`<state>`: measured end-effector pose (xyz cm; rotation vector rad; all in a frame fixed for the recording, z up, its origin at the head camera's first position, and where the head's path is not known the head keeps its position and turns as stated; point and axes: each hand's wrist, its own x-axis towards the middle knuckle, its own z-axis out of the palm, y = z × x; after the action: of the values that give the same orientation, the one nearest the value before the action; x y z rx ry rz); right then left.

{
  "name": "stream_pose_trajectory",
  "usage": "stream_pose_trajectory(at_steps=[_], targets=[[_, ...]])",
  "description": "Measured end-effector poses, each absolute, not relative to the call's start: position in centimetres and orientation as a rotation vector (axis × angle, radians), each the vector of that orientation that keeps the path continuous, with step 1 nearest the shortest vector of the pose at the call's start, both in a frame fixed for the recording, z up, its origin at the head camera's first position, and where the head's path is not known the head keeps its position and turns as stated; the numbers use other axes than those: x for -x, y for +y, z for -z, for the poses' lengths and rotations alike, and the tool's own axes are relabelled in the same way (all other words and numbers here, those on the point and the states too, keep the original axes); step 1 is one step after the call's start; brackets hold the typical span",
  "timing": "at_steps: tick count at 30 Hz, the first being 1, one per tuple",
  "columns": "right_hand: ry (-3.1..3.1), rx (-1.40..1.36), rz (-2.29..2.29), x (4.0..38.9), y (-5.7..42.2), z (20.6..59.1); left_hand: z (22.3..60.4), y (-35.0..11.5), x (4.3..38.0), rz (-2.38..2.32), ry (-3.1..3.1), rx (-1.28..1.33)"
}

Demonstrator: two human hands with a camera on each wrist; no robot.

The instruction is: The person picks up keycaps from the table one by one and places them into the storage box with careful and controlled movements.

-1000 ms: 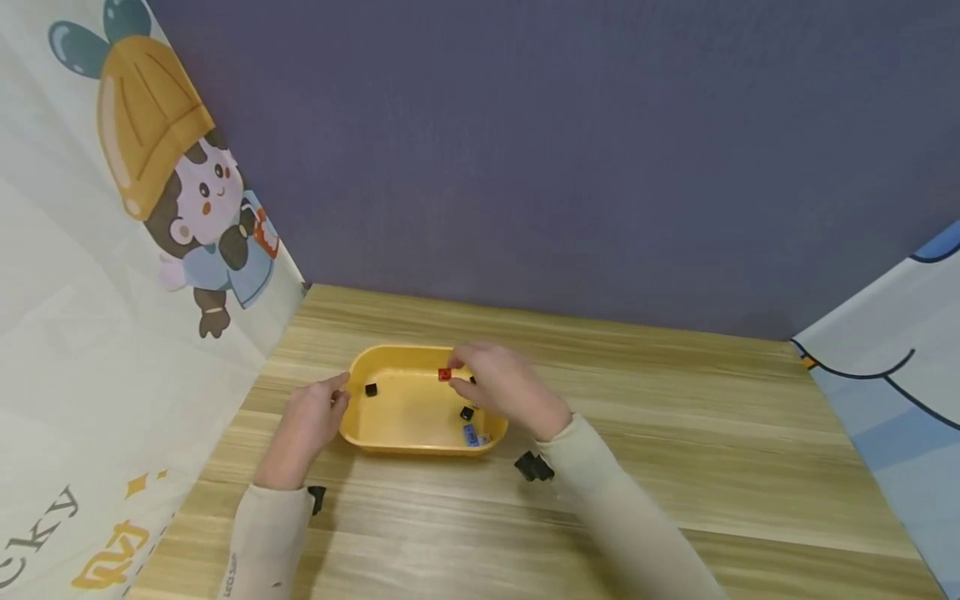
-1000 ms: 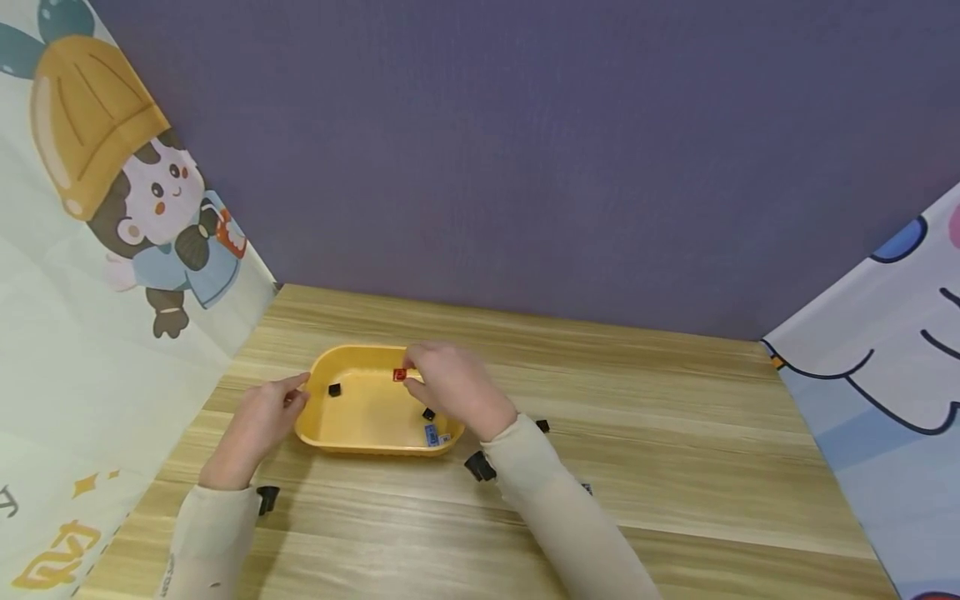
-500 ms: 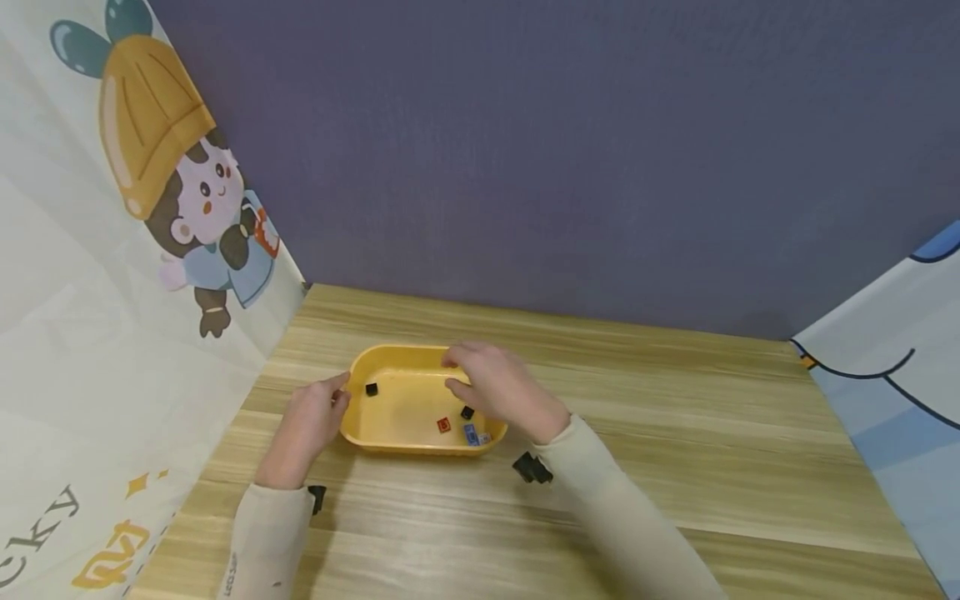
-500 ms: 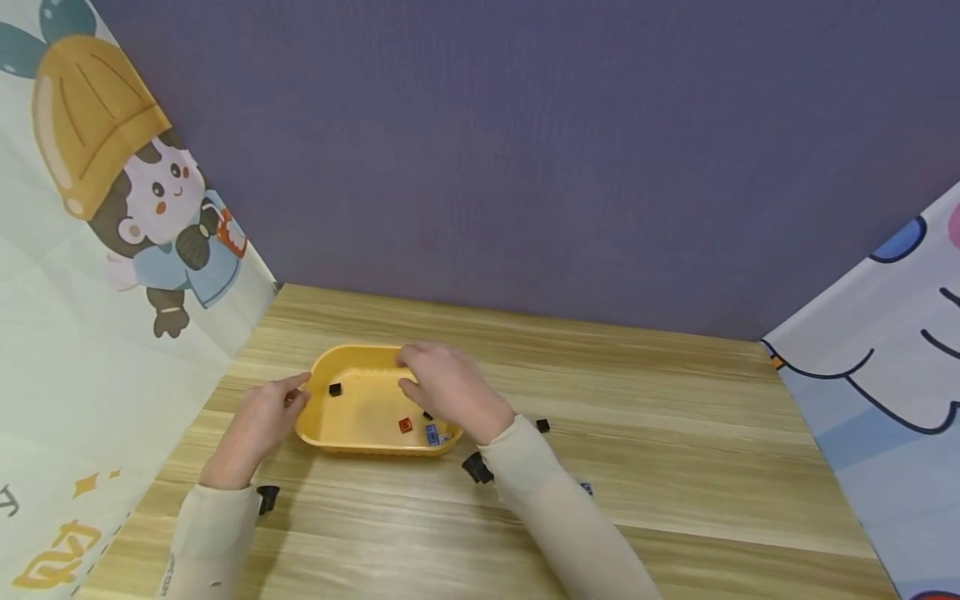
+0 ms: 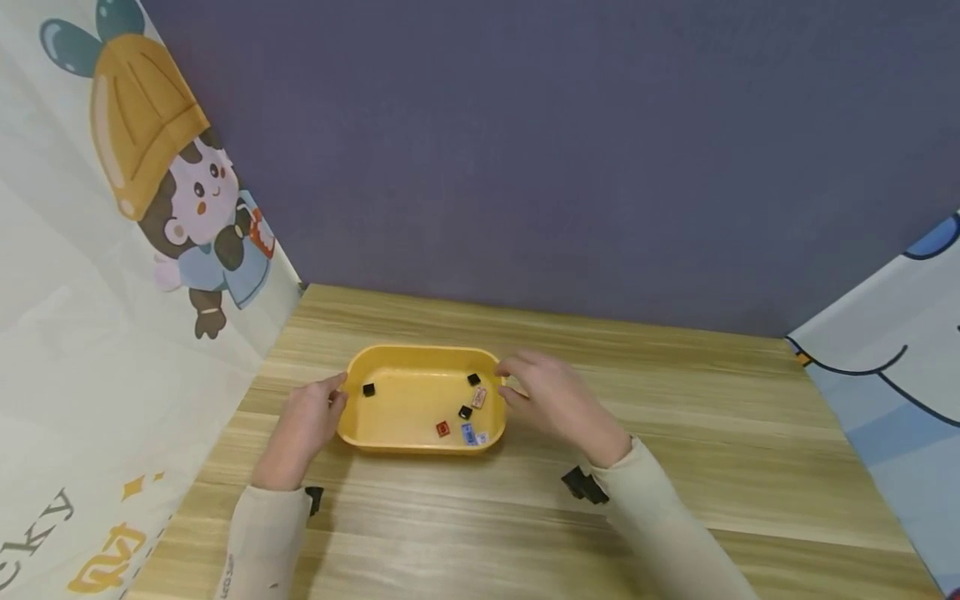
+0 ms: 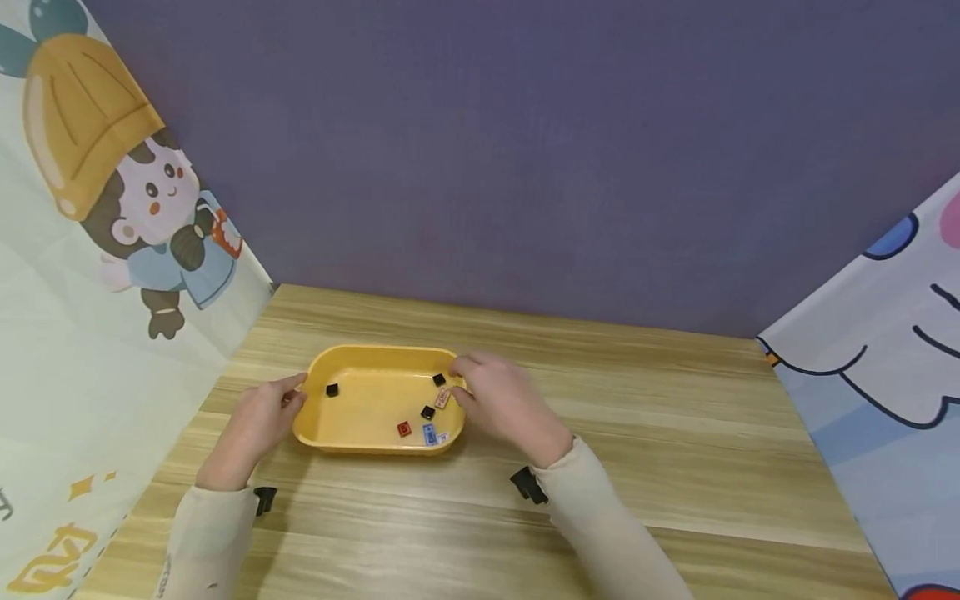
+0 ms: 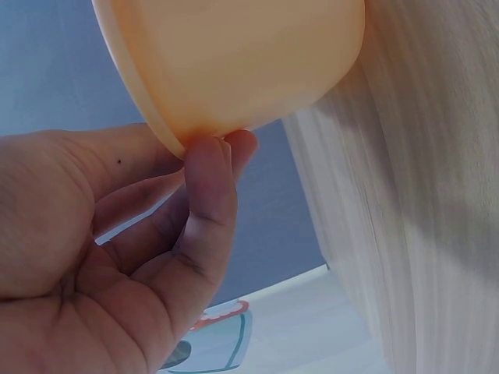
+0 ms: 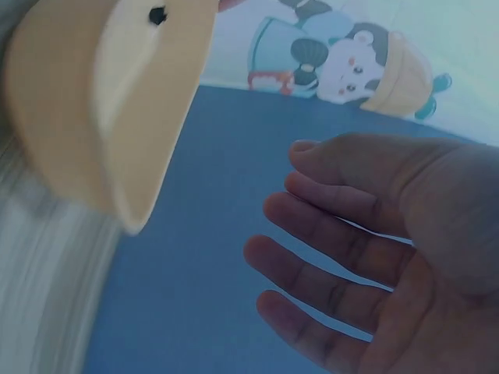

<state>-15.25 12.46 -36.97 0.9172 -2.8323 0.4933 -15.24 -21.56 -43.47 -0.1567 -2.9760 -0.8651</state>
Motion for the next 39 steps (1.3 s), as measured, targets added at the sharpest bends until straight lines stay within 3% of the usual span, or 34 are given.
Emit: stream_pose_trajectory(at_steps=[18,39], targets=[[-3.036,-0.64,-0.455,14.3,23.2,43.9,43.8,-21.7,15.0,0.866,-2.97,0.146],[-3.156,-0.549,-0.555,14.5,24.8,47.0,43.9,-21.5,15.2,0.889,-2.989,0.12]])
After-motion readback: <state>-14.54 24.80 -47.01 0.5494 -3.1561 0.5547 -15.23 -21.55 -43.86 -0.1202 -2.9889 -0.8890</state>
